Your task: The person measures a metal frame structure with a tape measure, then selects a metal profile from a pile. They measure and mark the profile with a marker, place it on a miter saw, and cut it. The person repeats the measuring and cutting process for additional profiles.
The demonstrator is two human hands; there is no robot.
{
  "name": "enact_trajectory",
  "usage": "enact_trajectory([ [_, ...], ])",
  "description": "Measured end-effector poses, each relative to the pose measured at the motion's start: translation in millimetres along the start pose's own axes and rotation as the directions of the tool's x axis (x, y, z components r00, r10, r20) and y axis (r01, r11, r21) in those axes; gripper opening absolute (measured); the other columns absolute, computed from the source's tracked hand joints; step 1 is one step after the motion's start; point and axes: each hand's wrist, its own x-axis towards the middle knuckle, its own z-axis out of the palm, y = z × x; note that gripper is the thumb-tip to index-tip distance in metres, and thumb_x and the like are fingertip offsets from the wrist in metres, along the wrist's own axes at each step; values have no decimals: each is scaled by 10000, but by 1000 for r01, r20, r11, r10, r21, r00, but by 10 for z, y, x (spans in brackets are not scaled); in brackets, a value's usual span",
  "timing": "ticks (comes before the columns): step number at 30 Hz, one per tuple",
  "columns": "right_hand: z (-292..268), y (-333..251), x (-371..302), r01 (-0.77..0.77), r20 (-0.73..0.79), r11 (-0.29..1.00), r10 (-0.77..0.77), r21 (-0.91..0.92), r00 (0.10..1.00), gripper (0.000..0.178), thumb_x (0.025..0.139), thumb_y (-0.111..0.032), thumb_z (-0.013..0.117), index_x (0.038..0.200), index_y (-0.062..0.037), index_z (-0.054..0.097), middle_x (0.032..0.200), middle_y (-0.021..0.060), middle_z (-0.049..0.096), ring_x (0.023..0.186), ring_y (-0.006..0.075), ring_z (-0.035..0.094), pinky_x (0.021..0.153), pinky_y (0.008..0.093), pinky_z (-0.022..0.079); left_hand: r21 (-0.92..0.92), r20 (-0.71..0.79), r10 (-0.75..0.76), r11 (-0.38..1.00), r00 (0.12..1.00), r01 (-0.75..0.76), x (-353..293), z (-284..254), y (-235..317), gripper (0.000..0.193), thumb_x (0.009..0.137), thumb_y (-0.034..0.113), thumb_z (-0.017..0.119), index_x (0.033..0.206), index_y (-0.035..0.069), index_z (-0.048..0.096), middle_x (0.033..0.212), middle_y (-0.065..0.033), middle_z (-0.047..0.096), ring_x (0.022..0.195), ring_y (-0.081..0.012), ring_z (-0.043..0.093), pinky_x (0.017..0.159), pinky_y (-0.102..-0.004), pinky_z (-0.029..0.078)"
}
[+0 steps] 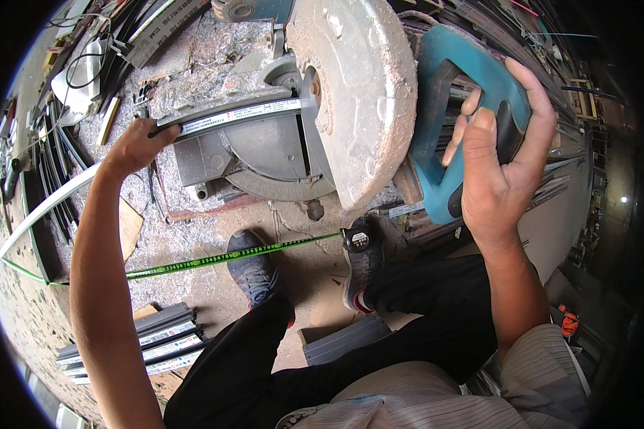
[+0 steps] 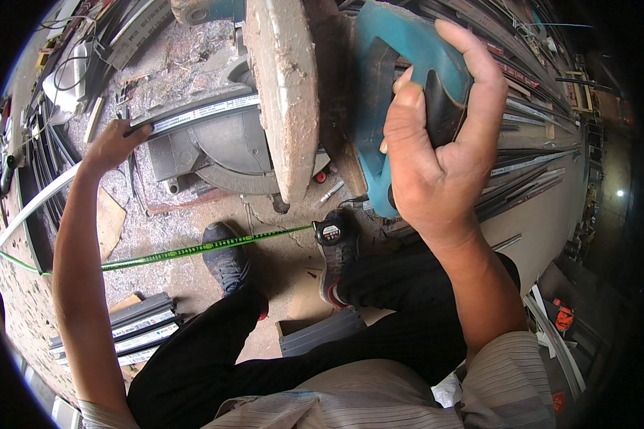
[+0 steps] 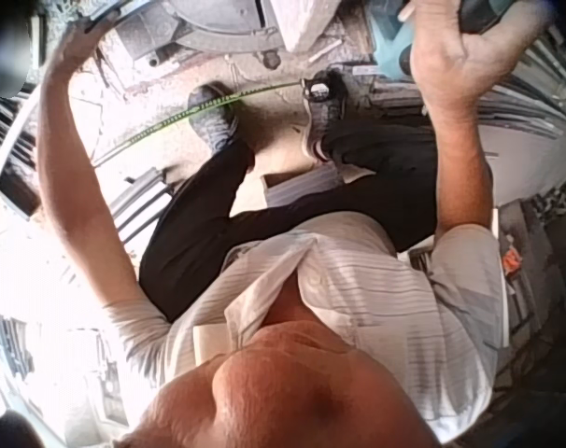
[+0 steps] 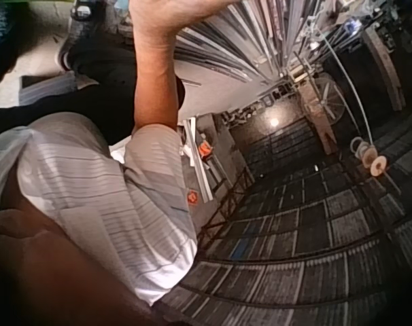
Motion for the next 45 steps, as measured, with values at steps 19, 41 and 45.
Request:
enact_trajectory([
  [19,19,33,-48,4,-2,999,-4,31,1000,496,1034,-18,582,1495,-34,402,1062,71,616,689,38,553,610,187,486,-8,-1,7,1000,1000,-7,10,8,-23,665,974,580,684,809,-63,720,649,-129,634,614,-222,579,646,-450,496],
  [41,-11,59,-71,11,-15,999,-12,-44,1000,490,1020,-10,600,1478,33,432,1239,98,562,949,107,588,865,259,527,48,-13,41,998,999,-40,19,15,-66,730,996,645,612,786,-48,698,655,-137,641,630,-226,612,644,-443,498],
  [45,-16,52,-74,6,-17,999,-7,-50,1000,498,1018,-11,603,1482,34,429,1253,100,560,987,119,592,907,275,526,36,-30,51,998,998,-50,29,35,-56,710,1000,616,614,796,-59,698,657,-142,642,626,-233,604,646,-453,489],
])
